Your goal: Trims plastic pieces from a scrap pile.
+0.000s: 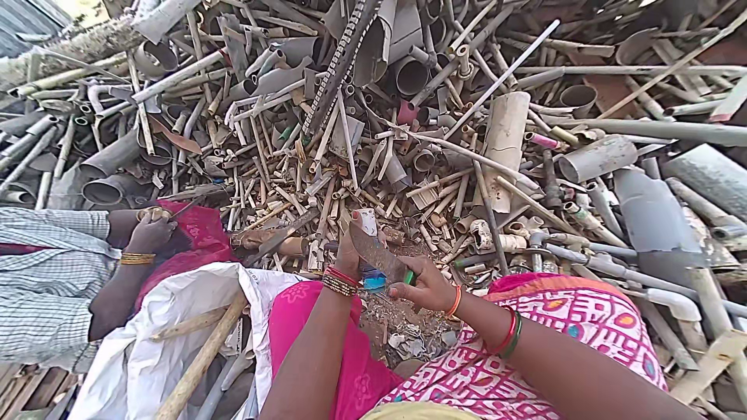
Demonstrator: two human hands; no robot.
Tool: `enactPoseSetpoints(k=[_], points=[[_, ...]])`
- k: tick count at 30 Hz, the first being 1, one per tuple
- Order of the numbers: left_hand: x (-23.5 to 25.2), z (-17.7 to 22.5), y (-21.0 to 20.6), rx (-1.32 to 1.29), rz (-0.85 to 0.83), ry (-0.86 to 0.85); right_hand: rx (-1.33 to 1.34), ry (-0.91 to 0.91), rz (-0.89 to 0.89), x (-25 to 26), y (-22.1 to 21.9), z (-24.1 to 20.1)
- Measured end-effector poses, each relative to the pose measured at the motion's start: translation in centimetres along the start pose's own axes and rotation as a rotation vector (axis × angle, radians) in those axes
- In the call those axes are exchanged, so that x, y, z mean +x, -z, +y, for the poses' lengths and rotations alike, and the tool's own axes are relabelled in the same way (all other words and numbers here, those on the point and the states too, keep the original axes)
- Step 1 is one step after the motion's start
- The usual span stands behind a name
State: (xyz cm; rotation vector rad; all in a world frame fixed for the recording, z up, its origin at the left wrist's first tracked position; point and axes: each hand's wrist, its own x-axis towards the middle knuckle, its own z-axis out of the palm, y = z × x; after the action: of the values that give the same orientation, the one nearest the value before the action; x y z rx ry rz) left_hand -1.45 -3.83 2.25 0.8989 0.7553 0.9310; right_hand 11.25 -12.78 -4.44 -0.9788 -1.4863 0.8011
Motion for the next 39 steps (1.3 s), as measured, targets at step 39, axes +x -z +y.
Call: enactPoseSetpoints(k=[39], points=[[2.3,-1.5,-0.5,1.114,0.315,0.058,0.549,-0.628,0.027,-0.1,-1.8,-0.7]])
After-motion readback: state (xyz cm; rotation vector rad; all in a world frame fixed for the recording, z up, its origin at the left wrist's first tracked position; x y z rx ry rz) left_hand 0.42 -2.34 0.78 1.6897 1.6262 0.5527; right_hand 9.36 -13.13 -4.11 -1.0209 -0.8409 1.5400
